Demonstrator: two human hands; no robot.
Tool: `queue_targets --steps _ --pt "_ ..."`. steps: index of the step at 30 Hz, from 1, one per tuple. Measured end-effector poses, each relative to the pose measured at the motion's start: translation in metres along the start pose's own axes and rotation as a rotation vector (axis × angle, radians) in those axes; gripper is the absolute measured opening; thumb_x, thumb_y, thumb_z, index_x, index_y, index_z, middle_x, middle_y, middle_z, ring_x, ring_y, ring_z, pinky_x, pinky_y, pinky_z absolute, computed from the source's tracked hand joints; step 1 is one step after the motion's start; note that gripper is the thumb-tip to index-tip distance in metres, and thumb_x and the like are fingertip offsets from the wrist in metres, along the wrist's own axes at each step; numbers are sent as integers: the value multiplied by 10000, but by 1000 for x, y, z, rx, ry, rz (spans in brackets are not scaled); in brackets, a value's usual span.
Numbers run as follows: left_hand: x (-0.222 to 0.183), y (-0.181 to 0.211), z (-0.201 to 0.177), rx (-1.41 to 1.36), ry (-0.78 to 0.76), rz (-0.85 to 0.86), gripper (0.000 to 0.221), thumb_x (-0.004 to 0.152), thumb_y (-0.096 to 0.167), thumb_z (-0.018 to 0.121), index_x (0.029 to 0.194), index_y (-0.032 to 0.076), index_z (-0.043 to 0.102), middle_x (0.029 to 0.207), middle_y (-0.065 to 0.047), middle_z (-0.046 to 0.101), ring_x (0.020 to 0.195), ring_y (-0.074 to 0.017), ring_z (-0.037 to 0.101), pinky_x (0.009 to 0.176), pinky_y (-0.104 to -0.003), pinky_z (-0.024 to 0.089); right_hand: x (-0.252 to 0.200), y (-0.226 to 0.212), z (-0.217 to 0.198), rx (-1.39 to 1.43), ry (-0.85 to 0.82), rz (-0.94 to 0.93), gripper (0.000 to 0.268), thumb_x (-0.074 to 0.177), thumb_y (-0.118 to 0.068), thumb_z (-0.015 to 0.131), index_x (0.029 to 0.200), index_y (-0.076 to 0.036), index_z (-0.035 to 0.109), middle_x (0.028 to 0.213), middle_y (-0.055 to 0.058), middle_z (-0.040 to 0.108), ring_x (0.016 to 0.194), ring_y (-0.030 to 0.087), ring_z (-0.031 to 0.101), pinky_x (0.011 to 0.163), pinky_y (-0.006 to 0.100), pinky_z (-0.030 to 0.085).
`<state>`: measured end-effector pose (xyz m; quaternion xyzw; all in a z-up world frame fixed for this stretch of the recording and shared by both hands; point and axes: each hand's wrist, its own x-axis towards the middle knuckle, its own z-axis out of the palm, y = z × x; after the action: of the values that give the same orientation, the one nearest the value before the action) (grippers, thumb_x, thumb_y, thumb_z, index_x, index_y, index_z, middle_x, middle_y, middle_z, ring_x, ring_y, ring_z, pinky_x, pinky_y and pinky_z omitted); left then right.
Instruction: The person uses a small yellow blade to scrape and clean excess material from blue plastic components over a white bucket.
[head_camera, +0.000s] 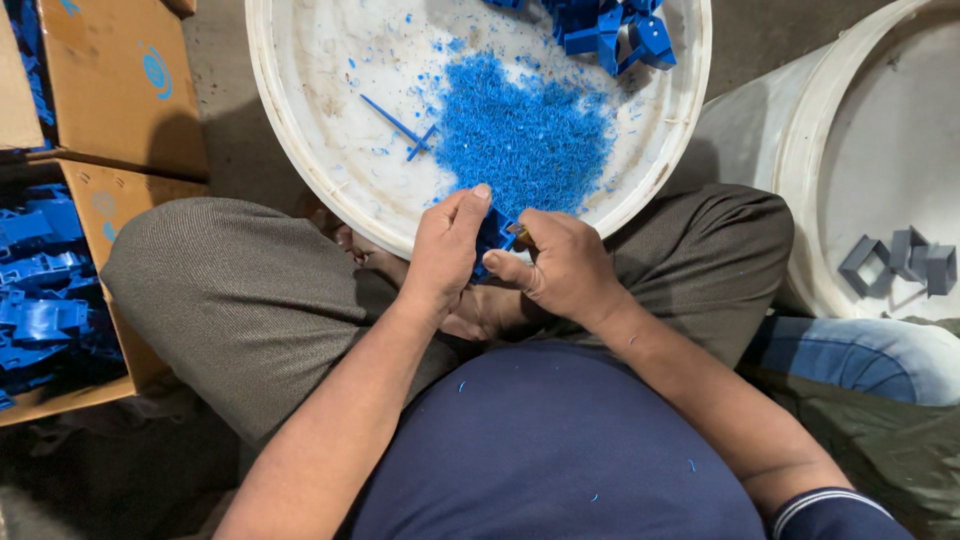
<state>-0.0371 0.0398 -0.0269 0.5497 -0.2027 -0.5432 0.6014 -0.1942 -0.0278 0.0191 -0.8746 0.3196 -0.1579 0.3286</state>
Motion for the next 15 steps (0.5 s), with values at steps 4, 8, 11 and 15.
queue_targets --steps 4,8,11,15 --pt "3 2 0 35 32 22 365 1045 303 587 777 56 605 707 63 490 685 -44 400 594 -263 382 4 -5 -1 34 91 96 745 742 -768 671 829 -33 581 629 94 544 555 255 576 532 367 482" --pt "3 0 -2 51 3 44 371 1056 290 583 767 57 584 691 70 479 665 -43 395 573 -266 378 3 -4 -1 -28 63 2 718 835 -764 648 835 -50 574 684 80 554 634 241 591 590 364 484" --pt "2 1 -2 71 10 37 369 1050 283 582 755 61 583 675 71 482 648 -40 402 559 -266 379 2 -3 -1 -13 36 25 721 827 -770 641 827 -53 572 672 74 554 613 231 592 573 358 482" --pt "4 4 0 95 25 44 372 1042 277 589 745 54 584 668 69 486 644 -39 406 553 -271 387 3 -2 0 -49 12 29 717 830 -769 626 825 -54 571 671 82 555 612 249 594 567 372 476"
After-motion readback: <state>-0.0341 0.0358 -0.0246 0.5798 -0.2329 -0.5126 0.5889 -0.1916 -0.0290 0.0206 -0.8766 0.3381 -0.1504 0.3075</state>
